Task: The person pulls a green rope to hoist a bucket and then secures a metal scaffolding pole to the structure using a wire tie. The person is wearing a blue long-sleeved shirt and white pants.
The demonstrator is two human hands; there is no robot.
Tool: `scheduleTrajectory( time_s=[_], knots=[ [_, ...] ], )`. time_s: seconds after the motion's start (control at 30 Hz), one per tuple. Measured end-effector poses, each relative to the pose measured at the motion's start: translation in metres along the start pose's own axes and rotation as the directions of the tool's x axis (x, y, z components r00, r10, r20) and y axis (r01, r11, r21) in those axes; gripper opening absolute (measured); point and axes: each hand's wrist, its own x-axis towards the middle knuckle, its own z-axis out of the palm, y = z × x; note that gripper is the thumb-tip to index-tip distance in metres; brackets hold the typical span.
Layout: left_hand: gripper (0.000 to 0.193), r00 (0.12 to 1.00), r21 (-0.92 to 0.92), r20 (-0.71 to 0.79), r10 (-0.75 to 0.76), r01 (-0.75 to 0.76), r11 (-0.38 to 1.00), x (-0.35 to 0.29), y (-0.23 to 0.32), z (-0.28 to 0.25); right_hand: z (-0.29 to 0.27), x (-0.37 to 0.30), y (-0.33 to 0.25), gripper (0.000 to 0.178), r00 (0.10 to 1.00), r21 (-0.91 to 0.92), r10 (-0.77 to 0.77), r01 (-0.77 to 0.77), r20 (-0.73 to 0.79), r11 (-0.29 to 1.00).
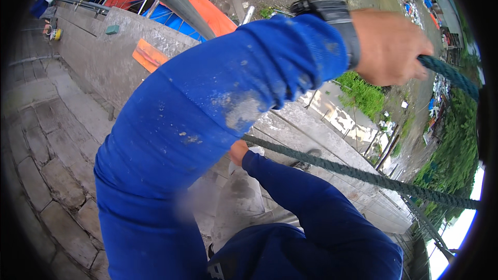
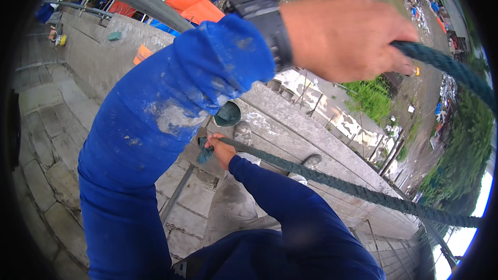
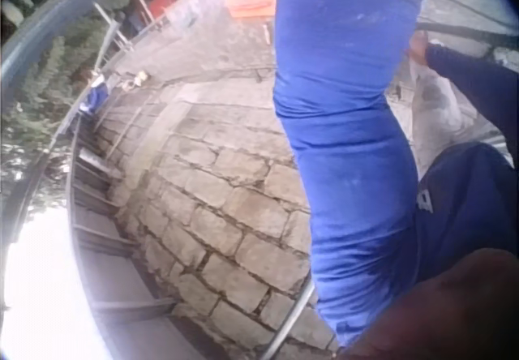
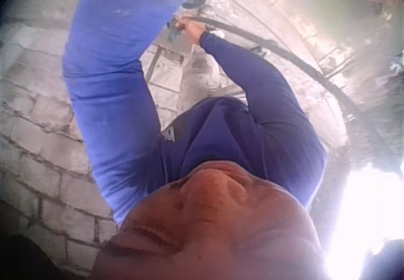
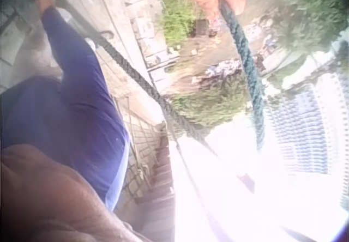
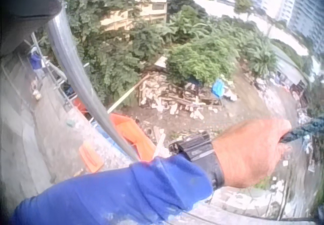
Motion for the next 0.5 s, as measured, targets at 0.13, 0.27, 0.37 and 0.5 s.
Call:
scheduleTrajectory(
  time_s=[0.13,0.27,0.37,0.5],
  knots=[
    [0.044,1.000,0.097,-0.011,-0.026,0.027,0.995,0.012,0.007,-0.014,0.034,-0.015,-0.028,0.030,0.986,-0.241,-0.042,0.079,0.159,0.967],
    [0.049,0.999,0.143,-0.029,-0.024,0.028,0.989,0.024,0.001,-0.009,0.054,-0.020,-0.039,0.029,0.973,-0.363,-0.055,0.136,0.226,0.922],
    [0.052,1.000,0.093,0.014,0.001,-0.002,0.996,0.027,-0.002,-0.003,0.047,-0.005,-0.034,0.029,0.982,-0.289,-0.031,0.085,0.187,0.954],
    [0.053,0.997,0.120,-0.040,0.072,-0.067,0.991,0.052,0.000,0.016,0.002,0.080,0.046,0.028,0.998,0.031,-0.029,0.027,0.049,0.999]
  ],
)
